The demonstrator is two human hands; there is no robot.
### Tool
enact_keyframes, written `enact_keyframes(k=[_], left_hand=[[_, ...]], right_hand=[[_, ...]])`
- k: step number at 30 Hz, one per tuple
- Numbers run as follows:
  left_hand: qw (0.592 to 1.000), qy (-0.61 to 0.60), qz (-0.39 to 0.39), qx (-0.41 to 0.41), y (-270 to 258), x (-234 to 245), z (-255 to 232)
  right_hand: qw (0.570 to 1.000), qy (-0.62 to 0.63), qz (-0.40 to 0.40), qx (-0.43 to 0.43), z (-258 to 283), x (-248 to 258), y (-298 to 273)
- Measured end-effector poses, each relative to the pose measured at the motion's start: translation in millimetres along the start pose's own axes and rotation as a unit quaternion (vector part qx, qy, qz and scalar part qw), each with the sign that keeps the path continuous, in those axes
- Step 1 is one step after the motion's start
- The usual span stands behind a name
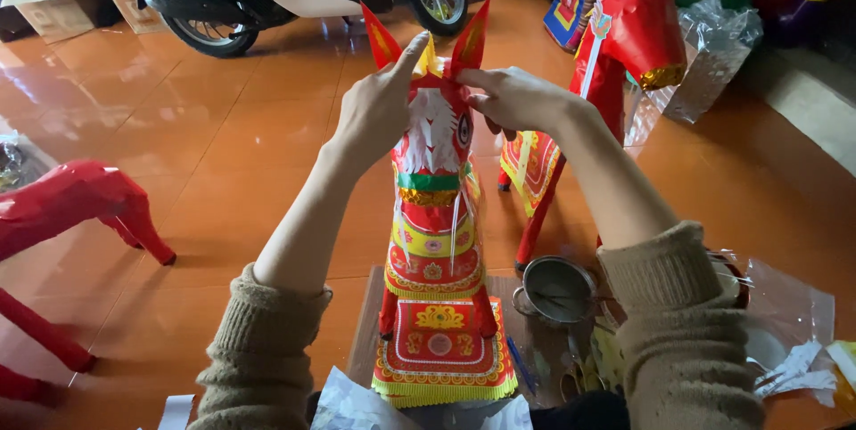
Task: Decorating a traditional paper horse figure with paper flowers and other ornaments
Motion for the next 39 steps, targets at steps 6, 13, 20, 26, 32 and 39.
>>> enact_keyframes(k=[6,13,20,26,32,39], left_hand=[[0.997,-0.032,-0.059,0.032,8,2,13],[0.975,-0.026,-0.213,-0.052,11,2,3],[0.981,0.044,-0.183,-0.038,34,-18,-48],[0.967,0.068,-0.243,-0.028,17,-13,-48],[0.844,-0.392,-0.364,0.033,-62,-18,25],[0.826,-0.551,0.002,0.123,-92,-117,40]], right_hand=[[0.997,-0.046,-0.063,0.011,2,-9,0],[0.997,0.026,-0.004,-0.073,16,-8,-13],[1.0,0.011,-0.009,-0.026,17,-10,-16],[0.929,0.133,-0.311,0.148,-50,-56,-10],[0.864,0.398,-0.3,0.071,-109,-178,13],[0.861,0.374,-0.314,0.145,-137,-246,53]])
Point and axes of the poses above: each hand's wrist, its own y-axis towards the middle knuckle, its own x-axis out of the back of the hand, z = x × y, the point moved 3 cm from there along y, towards the middle knuckle, and after that the axes turned 6 degrees about x, right-handed, at the moved point
